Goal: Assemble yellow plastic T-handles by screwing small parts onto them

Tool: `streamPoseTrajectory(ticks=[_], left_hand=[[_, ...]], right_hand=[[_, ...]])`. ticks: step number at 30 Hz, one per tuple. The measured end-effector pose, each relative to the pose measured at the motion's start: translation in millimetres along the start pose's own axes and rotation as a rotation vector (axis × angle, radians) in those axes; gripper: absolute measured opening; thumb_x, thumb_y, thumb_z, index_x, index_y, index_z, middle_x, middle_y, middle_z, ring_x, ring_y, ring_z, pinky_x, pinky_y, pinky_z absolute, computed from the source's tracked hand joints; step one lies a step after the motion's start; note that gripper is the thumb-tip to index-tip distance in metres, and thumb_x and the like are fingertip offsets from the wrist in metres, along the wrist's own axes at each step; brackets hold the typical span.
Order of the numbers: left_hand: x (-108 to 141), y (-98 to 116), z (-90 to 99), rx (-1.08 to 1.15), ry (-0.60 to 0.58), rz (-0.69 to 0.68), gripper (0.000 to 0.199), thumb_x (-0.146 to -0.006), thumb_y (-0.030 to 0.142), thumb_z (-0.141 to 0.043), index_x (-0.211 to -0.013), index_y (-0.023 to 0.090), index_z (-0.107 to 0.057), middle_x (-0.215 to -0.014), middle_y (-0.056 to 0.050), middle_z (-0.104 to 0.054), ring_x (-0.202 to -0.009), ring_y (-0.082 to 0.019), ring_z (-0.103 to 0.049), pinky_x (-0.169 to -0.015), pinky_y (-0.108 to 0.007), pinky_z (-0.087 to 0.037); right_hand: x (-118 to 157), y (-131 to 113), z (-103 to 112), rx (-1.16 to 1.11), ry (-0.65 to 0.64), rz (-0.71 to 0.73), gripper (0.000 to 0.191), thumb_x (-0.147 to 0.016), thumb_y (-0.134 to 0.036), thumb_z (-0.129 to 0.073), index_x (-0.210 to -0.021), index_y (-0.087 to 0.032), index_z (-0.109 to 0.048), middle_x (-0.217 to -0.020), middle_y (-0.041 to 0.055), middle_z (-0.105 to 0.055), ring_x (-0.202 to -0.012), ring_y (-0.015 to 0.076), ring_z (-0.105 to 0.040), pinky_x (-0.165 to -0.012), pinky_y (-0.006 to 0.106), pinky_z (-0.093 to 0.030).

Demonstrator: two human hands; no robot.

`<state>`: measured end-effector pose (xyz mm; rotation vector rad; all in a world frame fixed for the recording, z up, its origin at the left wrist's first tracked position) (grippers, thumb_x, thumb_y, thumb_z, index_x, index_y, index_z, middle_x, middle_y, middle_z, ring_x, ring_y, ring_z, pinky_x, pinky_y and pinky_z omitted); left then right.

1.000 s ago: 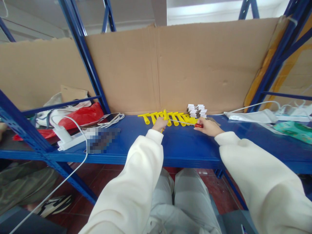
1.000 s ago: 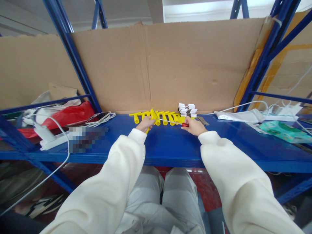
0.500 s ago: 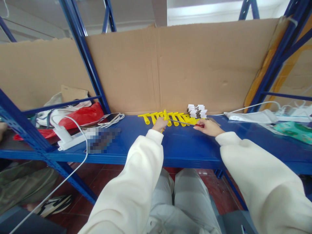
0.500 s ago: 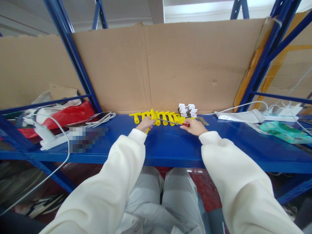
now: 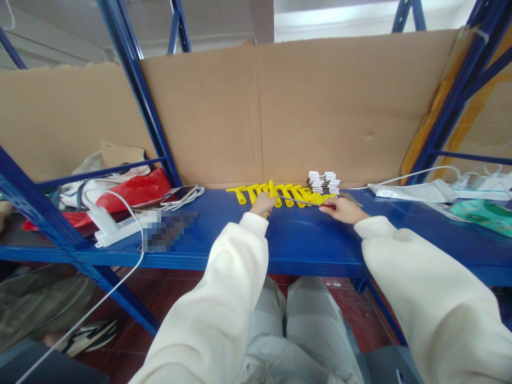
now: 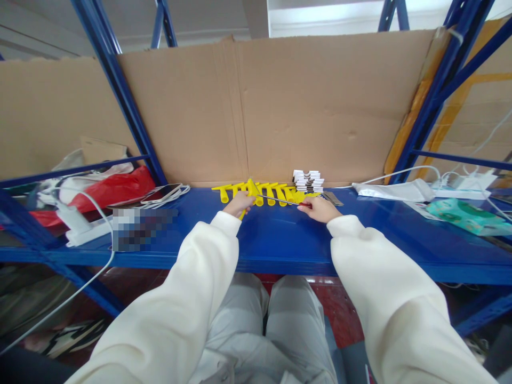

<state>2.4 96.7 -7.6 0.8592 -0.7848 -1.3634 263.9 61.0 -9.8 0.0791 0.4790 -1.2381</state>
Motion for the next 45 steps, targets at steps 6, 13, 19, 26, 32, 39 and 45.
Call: streamPoseTrajectory(ticks=[6, 13, 19, 26, 32, 39, 45], left_hand=[[1.8, 1.4, -0.5, -0.009, -0.001, -0.008, 0.006, -0.092, 0.018, -0.063, -0.092, 0.015, -0.068, -0.050, 0.007, -0.042, -0.047, -0.012, -0.049, -0.059, -0.027, -0.044], [2.4, 1.0, -0.2, -0.014, -0.003, -0.007, 0.009, -0.091, 0.012, -0.060, -0.095, 0.016, -0.067, -0.050, 0.007, -0.042, -0.048, -0.013, -0.049, -0.057, -0.025, -0.042], [4.6, 2.3, -0.2, -0.023, -0.013, -0.005, 0.015, -0.092, 0.011, -0.057, -0.103, 0.013, -0.067, -0.050, 0.007, -0.042, -0.047, -0.011, -0.047, -0.056, -0.025, -0.042], [4.1, 1.7, 0.0, -0.035, -0.007, -0.001, 0.015, -0.091, 0.014, -0.058, -0.102, 0.014, -0.067, -0.050, 0.007, -0.043, -0.046, -0.012, -0.049, -0.057, -0.024, -0.043], [3.8, 2.2, 0.2, -0.034, -0.008, -0.007, 0.008, -0.091, 0.014, -0.060, -0.094, 0.014, -0.067, -0.050, 0.006, -0.044, -0.046, -0.011, -0.047, -0.054, -0.023, -0.041], [3.7, 2.3, -1.8, -0.040, -0.018, -0.017, 0.011, -0.092, 0.013, -0.058, -0.098, 0.012, -0.067, -0.051, 0.007, -0.044, -0.045, -0.011, -0.046, -0.049, -0.021, -0.036], [3.1, 1.1, -1.4, -0.027, -0.025, -0.009, 0.024, -0.091, 0.014, -0.059, -0.114, 0.009, -0.065, -0.056, 0.007, -0.047, -0.045, -0.010, -0.046, -0.046, -0.021, -0.035]], right_hand=[[-0.4, 5.1, 0.8, 0.000, 0.045, -0.014, 0.017, -0.083, -0.039, -0.071, -0.084, -0.025, -0.062, -0.078, 0.0042, -0.075, -0.070, 0.0226, -0.069, -0.063, 0.030, -0.048], [-0.1, 1.4, 1.4, -0.036, 0.025, 0.071, 0.025, -0.092, -0.045, -0.059, -0.079, -0.024, -0.068, -0.082, 0.0066, -0.078, -0.075, 0.0233, -0.070, -0.067, 0.032, -0.051], [-1.4, 3.9, 1.5, -0.064, 0.053, 0.037, 0.019, -0.083, -0.041, -0.070, -0.080, -0.024, -0.062, -0.078, 0.0046, -0.076, -0.072, 0.0224, -0.069, -0.065, 0.030, -0.050], [1.3, -2.7, 2.2, -0.058, -0.002, 0.058, 0.025, -0.086, -0.043, -0.064, -0.072, -0.025, -0.055, -0.069, 0.0034, -0.069, -0.065, 0.0208, -0.063, -0.062, 0.030, -0.045], [-1.3, -5.3, -2.9, -0.124, -0.046, 0.040, 0.027, -0.090, -0.042, -0.057, -0.070, -0.024, -0.053, -0.072, 0.0052, -0.069, -0.069, 0.0221, -0.064, -0.066, 0.032, -0.047], [-1.5, 6.9, 0.0, -0.114, 0.054, 0.003, 0.023, -0.081, -0.038, -0.071, -0.073, -0.025, -0.053, -0.074, 0.0039, -0.070, -0.070, 0.0215, -0.064, -0.066, 0.031, -0.046], [0.3, 0.7, -0.8, -0.112, -0.009, 0.082, 0.029, -0.089, -0.046, -0.061, -0.069, -0.024, -0.057, -0.070, 0.0061, -0.070, -0.070, 0.0231, -0.065, -0.066, 0.032, -0.046]])
Point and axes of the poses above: each hand's wrist, its own x-axis away from the middle knuckle, its own z-axis out of the back of the hand, y = z × x, the point moved 7 cm from there along -x, towards the middle knuckle
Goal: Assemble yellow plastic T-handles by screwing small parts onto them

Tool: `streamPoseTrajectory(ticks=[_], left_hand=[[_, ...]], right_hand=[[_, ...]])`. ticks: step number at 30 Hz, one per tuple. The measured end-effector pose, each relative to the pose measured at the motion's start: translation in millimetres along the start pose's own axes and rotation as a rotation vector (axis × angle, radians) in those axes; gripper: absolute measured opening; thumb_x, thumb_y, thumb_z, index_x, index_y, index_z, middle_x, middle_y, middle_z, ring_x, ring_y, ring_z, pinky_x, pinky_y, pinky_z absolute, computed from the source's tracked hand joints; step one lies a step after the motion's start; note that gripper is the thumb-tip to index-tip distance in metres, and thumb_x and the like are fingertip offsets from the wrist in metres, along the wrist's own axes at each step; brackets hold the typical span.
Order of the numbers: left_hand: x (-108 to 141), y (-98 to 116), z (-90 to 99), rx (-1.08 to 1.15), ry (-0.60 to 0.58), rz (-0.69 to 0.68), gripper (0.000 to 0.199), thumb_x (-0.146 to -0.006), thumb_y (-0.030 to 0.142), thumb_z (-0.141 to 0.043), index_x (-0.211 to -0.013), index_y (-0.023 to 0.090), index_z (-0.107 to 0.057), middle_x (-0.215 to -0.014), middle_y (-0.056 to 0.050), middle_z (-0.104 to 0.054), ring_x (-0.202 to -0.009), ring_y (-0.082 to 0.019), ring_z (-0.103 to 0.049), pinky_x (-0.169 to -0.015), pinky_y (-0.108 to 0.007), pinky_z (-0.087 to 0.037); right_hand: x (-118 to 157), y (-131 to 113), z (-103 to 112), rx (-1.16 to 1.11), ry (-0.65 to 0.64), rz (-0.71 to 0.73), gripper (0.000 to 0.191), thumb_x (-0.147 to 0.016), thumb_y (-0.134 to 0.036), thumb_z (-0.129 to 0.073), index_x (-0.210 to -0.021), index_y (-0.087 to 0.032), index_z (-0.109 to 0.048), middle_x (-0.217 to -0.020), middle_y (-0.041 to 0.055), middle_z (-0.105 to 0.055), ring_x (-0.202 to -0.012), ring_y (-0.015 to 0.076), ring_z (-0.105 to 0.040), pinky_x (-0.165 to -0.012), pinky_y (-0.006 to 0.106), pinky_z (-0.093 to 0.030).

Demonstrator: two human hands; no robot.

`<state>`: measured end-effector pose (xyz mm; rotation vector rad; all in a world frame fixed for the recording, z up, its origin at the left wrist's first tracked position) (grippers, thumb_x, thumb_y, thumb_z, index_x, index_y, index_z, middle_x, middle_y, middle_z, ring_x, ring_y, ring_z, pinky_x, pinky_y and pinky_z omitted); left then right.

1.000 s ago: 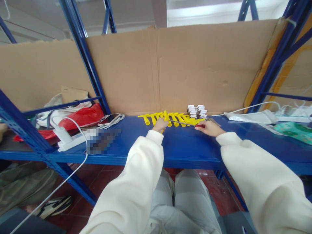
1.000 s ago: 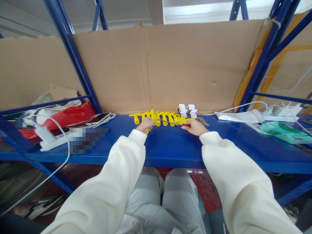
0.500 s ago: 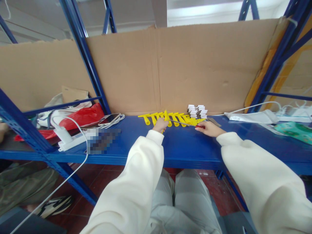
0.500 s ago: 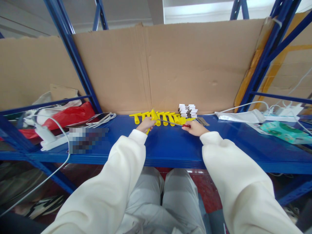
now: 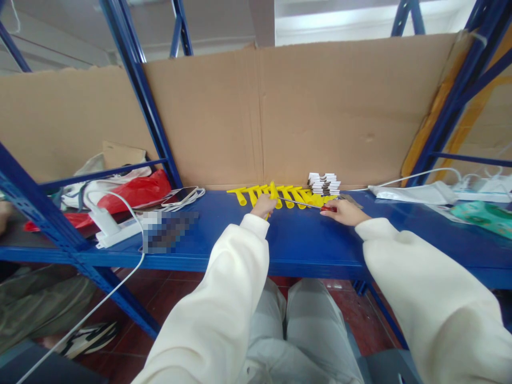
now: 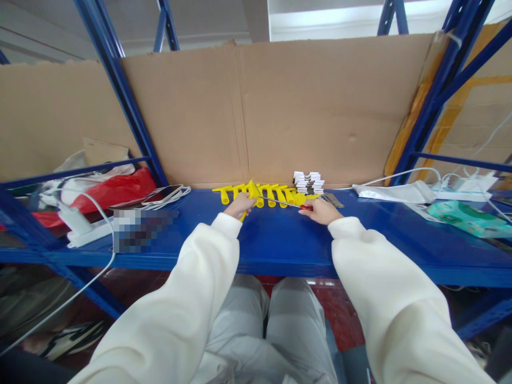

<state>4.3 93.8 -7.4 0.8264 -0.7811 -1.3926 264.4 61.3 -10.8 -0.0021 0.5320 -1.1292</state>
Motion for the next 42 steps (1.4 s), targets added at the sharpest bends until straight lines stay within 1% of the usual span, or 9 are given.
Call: streamPoseTrajectory(ticks=[4, 7, 10, 16, 22, 29, 33, 36, 42], left_hand=[[-1.5, -0.7, -0.4, 0.005, -0.006, -0.007, 0.020, -0.090, 0.015, -0.061, -0.109, 0.010, -0.065, -0.055, 0.007, -0.045, -0.045, -0.010, -0.045, -0.046, -0.021, -0.034], [-2.8, -1.1, -1.0, 0.003, -0.007, -0.009, 0.017, -0.090, 0.013, -0.060, -0.107, 0.011, -0.065, -0.053, 0.008, -0.043, -0.046, -0.010, -0.046, -0.049, -0.022, -0.037], [-3.7, -1.4, -1.7, 0.006, -0.014, -0.011, 0.018, -0.090, 0.015, -0.062, -0.107, 0.012, -0.065, -0.052, 0.007, -0.044, -0.046, -0.012, -0.048, -0.052, -0.024, -0.040], [-3.8, -1.9, -1.6, -0.004, -0.015, -0.011, 0.020, -0.088, 0.010, -0.057, -0.106, 0.011, -0.066, -0.052, 0.007, -0.044, -0.047, -0.011, -0.047, -0.054, -0.024, -0.041], [-5.2, -2.6, -1.9, 0.000, -0.012, -0.015, 0.020, -0.088, 0.011, -0.058, -0.106, 0.011, -0.067, -0.053, 0.006, -0.044, -0.048, -0.012, -0.048, -0.053, -0.023, -0.041], [-3.8, -1.6, -1.5, 0.008, -0.012, -0.003, 0.031, -0.089, 0.017, -0.062, -0.120, 0.011, -0.063, -0.059, 0.006, -0.049, -0.047, -0.011, -0.049, -0.048, -0.021, -0.038], [-1.2, 0.2, -0.7, 0.005, -0.011, -0.004, 0.023, -0.089, 0.012, -0.060, -0.111, 0.010, -0.065, -0.056, 0.007, -0.044, -0.045, -0.010, -0.046, -0.046, -0.020, -0.034], [0.2, 1.3, -0.3, 0.012, -0.010, -0.009, 0.022, -0.086, 0.010, -0.061, -0.108, 0.010, -0.065, -0.055, 0.008, -0.044, -0.044, -0.009, -0.044, -0.046, -0.020, -0.034], [2.7, 2.8, -0.4, 0.003, -0.012, -0.014, 0.022, -0.085, 0.008, -0.058, -0.106, 0.010, -0.065, -0.056, 0.007, -0.045, -0.045, -0.010, -0.045, -0.048, -0.021, -0.035]], right_hand=[[-2.3, 1.0, -3.8, -0.016, -0.022, 0.018, 0.032, -0.090, -0.049, -0.059, -0.069, -0.024, -0.058, -0.070, 0.0065, -0.070, -0.069, 0.0230, -0.064, -0.064, 0.032, -0.045], [-3.4, 5.2, -4.1, -0.038, 0.021, 0.015, 0.029, -0.085, -0.050, -0.066, -0.075, -0.024, -0.058, -0.074, 0.0057, -0.072, -0.069, 0.0221, -0.063, -0.064, 0.032, -0.047], [-2.8, 8.7, -2.4, -0.026, 0.061, -0.017, 0.025, -0.082, -0.045, -0.070, -0.077, -0.025, -0.056, -0.076, 0.0049, -0.072, -0.068, 0.0210, -0.063, -0.065, 0.031, -0.047], [-0.7, 1.3, -2.2, 0.007, 0.004, 0.005, 0.026, -0.087, -0.045, -0.063, -0.072, -0.025, -0.054, -0.072, 0.0063, -0.070, -0.068, 0.0219, -0.063, -0.064, 0.032, -0.045], [-1.2, 0.1, -5.0, -0.031, -0.003, 0.033, 0.035, -0.090, -0.054, -0.057, -0.070, -0.024, -0.058, -0.069, 0.0062, -0.069, -0.066, 0.0219, -0.062, -0.061, 0.032, -0.044], [-2.1, 4.4, -3.3, -0.097, 0.043, 0.018, 0.029, -0.082, -0.050, -0.067, -0.076, -0.025, -0.055, -0.074, 0.0051, -0.069, -0.070, 0.0220, -0.062, -0.066, 0.033, -0.048], [-0.8, 1.4, -4.1, -0.056, 0.009, 0.015, 0.028, -0.086, -0.047, -0.062, -0.072, -0.025, -0.054, -0.073, 0.0056, -0.068, -0.070, 0.0222, -0.062, -0.066, 0.033, -0.046], [-0.1, -1.9, -4.4, -0.044, -0.010, 0.013, 0.029, -0.089, -0.046, -0.058, -0.071, -0.025, -0.053, -0.071, 0.0053, -0.067, -0.069, 0.0215, -0.061, -0.065, 0.032, -0.045], [-1.3, -0.4, -4.5, -0.109, 0.006, 0.007, 0.029, -0.085, -0.052, -0.065, -0.076, -0.025, -0.058, -0.078, 0.0060, -0.072, -0.074, 0.0230, -0.065, -0.068, 0.033, -0.050]])
Point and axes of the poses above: each hand's wrist, its own x-axis away from the middle knuckle, its own z-axis out of the back of the hand, y = z × x, the point moved 7 cm from there along -x, towards the middle knuckle
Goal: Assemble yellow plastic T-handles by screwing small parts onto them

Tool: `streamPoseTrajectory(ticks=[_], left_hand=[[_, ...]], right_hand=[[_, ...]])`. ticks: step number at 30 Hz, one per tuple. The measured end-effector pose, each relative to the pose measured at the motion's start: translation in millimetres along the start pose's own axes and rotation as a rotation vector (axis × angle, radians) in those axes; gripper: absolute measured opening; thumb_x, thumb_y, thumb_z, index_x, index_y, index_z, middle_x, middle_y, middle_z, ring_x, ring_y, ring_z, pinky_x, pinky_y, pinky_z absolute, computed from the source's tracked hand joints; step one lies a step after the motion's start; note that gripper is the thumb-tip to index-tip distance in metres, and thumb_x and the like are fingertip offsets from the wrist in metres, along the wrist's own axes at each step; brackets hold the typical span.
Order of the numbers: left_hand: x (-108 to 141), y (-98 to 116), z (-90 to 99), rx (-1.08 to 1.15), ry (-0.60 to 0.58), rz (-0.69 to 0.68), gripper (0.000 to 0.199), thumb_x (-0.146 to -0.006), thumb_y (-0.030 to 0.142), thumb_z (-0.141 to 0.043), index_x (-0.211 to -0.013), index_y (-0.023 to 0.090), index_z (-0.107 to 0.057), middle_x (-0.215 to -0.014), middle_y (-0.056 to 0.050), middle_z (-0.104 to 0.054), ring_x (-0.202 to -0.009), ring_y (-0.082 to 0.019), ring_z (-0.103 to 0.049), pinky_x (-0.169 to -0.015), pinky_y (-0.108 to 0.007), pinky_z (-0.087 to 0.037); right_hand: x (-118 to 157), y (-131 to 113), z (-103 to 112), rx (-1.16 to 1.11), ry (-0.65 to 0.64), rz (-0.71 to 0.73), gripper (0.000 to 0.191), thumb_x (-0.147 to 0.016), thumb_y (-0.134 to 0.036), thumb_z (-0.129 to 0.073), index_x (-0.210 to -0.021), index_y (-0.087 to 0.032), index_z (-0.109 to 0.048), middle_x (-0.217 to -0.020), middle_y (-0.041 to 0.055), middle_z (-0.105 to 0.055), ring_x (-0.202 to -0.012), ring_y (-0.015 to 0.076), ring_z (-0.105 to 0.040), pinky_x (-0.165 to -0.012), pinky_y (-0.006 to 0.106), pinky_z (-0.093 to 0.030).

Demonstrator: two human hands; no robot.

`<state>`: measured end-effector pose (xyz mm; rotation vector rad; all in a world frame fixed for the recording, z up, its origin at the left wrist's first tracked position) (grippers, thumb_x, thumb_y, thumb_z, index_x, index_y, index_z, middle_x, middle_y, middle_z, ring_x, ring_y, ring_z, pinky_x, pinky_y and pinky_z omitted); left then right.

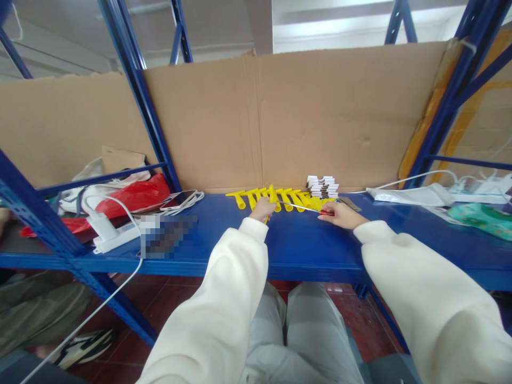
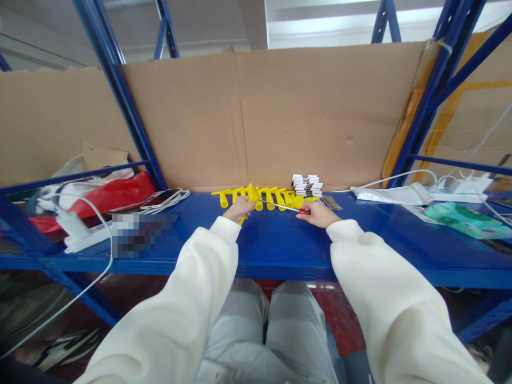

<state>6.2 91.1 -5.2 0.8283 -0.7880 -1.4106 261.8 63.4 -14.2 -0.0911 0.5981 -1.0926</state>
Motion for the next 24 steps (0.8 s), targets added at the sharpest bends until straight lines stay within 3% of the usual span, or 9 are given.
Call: streamPoseTrajectory(ticks=[5, 12, 17, 24], left_hand=[[0.9, 0.7, -0.2, 0.002, -0.002, -0.001, 0.020, -0.087, 0.008, -0.059, -0.105, 0.009, -0.065, -0.056, 0.007, -0.044, -0.045, -0.010, -0.045, -0.049, -0.021, -0.036], [3.4, 1.1, -0.4, 0.014, -0.005, 0.015, 0.029, -0.089, 0.009, -0.058, -0.117, 0.008, -0.063, -0.058, 0.008, -0.045, -0.045, -0.009, -0.044, -0.048, -0.020, -0.034], [4.6, 1.9, -1.0, 0.010, 0.001, 0.014, 0.025, -0.091, 0.009, -0.056, -0.114, 0.008, -0.063, -0.057, 0.008, -0.045, -0.044, -0.009, -0.043, -0.047, -0.020, -0.034], [3.9, 1.2, -0.7, 0.016, 0.002, 0.025, 0.020, -0.090, 0.008, -0.057, -0.109, 0.012, -0.063, -0.056, 0.008, -0.045, -0.045, -0.009, -0.044, -0.048, -0.020, -0.033]], right_hand=[[-0.2, 4.2, 2.3, 0.015, 0.043, -0.014, 0.033, -0.082, -0.054, -0.068, -0.076, -0.024, -0.056, -0.074, 0.0051, -0.070, -0.071, 0.0222, -0.063, -0.065, 0.033, -0.048], [1.3, -0.8, -0.2, 0.064, -0.025, -0.025, 0.031, -0.089, -0.049, -0.061, -0.072, -0.024, -0.054, -0.073, 0.0054, -0.069, -0.069, 0.0216, -0.062, -0.066, 0.033, -0.046], [0.7, 0.7, -0.5, 0.111, -0.034, -0.054, 0.028, -0.091, -0.045, -0.058, -0.072, -0.024, -0.056, -0.071, 0.0056, -0.068, -0.068, 0.0214, -0.062, -0.064, 0.032, -0.045], [-0.2, 0.5, -2.7, 0.029, -0.033, -0.013, 0.033, -0.087, -0.053, -0.061, -0.072, -0.025, -0.054, -0.071, 0.0055, -0.069, -0.066, 0.0213, -0.063, -0.064, 0.033, -0.048]])
Point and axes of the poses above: each hand's wrist, its own x-axis away from the middle knuckle, its own z-axis out of the back of the hand, y = z × x, the point moved 7 cm from there along -x, towards the middle knuckle
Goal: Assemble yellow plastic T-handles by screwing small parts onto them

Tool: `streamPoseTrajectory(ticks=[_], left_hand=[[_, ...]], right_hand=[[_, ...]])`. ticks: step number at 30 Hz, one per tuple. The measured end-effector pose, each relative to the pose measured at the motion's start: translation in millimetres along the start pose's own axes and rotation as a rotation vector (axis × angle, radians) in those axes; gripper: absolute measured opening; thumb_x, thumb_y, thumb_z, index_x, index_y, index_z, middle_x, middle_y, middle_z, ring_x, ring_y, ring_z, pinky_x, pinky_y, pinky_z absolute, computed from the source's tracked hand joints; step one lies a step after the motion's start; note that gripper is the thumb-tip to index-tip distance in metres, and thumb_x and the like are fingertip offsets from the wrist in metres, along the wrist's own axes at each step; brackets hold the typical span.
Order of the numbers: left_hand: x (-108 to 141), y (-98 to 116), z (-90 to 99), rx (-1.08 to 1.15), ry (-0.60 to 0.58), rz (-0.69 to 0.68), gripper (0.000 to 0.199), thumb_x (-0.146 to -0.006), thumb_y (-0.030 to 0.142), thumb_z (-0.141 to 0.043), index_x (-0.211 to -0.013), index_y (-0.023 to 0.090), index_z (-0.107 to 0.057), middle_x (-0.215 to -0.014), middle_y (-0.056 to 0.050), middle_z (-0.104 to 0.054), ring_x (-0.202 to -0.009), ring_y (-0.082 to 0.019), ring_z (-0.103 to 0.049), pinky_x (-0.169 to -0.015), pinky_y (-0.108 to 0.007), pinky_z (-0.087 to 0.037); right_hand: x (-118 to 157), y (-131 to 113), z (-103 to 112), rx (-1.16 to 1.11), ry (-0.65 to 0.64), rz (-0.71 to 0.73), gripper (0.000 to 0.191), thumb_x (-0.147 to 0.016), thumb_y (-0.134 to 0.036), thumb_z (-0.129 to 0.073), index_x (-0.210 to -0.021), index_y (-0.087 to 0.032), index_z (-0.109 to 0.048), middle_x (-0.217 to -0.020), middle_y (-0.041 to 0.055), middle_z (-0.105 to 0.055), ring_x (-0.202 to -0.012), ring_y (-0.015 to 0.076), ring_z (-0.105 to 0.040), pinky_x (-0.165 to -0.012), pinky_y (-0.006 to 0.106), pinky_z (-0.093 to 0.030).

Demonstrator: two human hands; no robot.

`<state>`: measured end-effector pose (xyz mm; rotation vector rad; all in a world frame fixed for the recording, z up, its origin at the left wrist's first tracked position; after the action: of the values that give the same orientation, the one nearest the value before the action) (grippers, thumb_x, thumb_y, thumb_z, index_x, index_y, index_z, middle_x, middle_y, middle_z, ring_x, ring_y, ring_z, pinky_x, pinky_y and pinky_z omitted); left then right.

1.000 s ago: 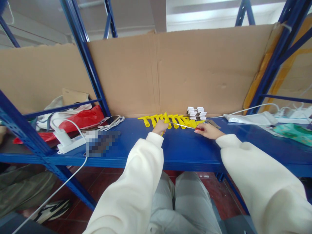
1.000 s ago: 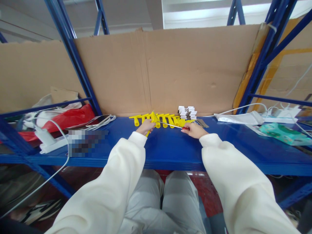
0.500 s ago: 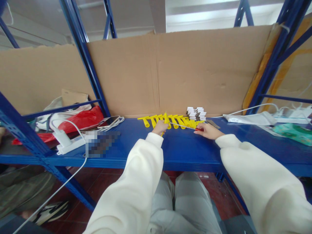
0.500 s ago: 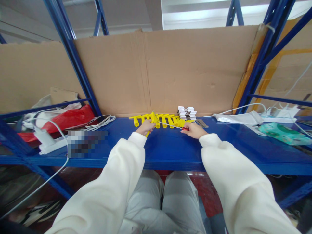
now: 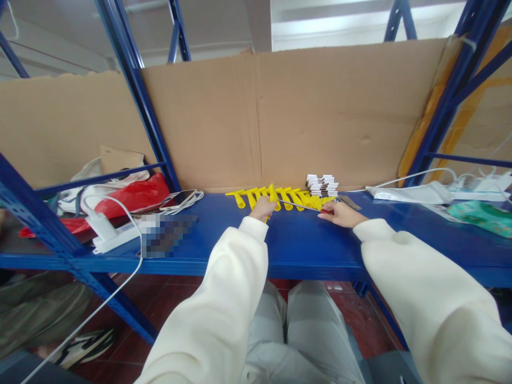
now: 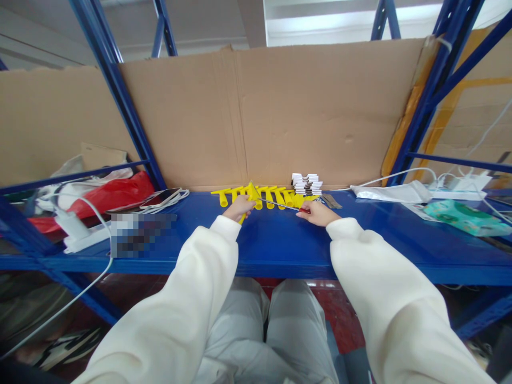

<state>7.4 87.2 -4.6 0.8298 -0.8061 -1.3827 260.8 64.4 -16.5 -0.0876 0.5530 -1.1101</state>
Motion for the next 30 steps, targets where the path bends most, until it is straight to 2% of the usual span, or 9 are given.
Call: streamPoseTrajectory(ticks=[5, 10, 17, 25, 30], left_hand=[[-1.7, 0.0, -0.1, -0.009, 0.000, -0.017, 0.010, -0.089, 0.008, -0.057, -0.093, 0.015, -0.062, -0.052, 0.008, -0.042, -0.045, -0.010, -0.045, -0.048, -0.021, -0.034], [-1.1, 0.6, 0.3, -0.005, -0.003, -0.021, 0.009, -0.087, 0.008, -0.059, -0.089, 0.016, -0.061, -0.051, 0.008, -0.041, -0.044, -0.010, -0.044, -0.046, -0.020, -0.032], [-2.5, 0.9, -0.8, -0.010, -0.012, -0.035, 0.011, -0.086, 0.008, -0.058, -0.092, 0.014, -0.064, -0.050, 0.008, -0.040, -0.044, -0.010, -0.045, -0.047, -0.019, -0.034], [-1.7, 1.7, -0.4, -0.030, -0.008, -0.032, 0.015, -0.086, 0.009, -0.056, -0.095, 0.014, -0.066, -0.049, 0.007, -0.041, -0.044, -0.011, -0.045, -0.046, -0.019, -0.035], [-4.7, 2.6, 0.1, -0.082, 0.011, -0.060, 0.019, -0.092, 0.012, -0.053, -0.102, 0.012, -0.069, -0.054, 0.004, -0.047, -0.047, -0.012, -0.048, -0.049, -0.021, -0.039]], right_hand=[[-0.4, 2.9, 3.2, -0.018, 0.049, -0.021, 0.038, -0.079, -0.057, -0.070, -0.073, -0.025, -0.051, -0.069, 0.0027, -0.066, -0.064, 0.0202, -0.060, -0.064, 0.033, -0.047], [1.1, -2.8, 4.3, 0.011, 0.025, 0.003, 0.038, -0.084, -0.057, -0.064, -0.069, -0.025, -0.049, -0.066, 0.0032, -0.063, -0.065, 0.0204, -0.059, -0.063, 0.032, -0.044], [1.2, -6.0, 2.0, 0.052, -0.011, 0.019, 0.036, -0.090, -0.052, -0.055, -0.066, -0.025, -0.051, -0.064, 0.0053, -0.064, -0.067, 0.0221, -0.060, -0.063, 0.033, -0.044], [2.3, -5.1, -2.1, 0.013, -0.055, 0.017, 0.041, -0.093, -0.057, -0.053, -0.067, -0.025, -0.054, -0.065, 0.0058, -0.066, -0.064, 0.0219, -0.061, -0.063, 0.034, -0.046], [0.4, -2.0, -3.3, 0.022, -0.074, 0.008, 0.039, -0.095, -0.053, -0.051, -0.069, -0.025, -0.055, -0.065, 0.0055, -0.066, -0.065, 0.0215, -0.062, -0.064, 0.033, -0.047]])
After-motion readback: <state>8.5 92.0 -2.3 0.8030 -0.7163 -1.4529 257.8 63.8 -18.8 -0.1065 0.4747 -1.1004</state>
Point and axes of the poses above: each hand's wrist, its own x-axis away from the middle knuckle, its own z-axis out of the back of the hand, y = z × x, the point moved 7 cm from there along -x, towards the middle knuckle
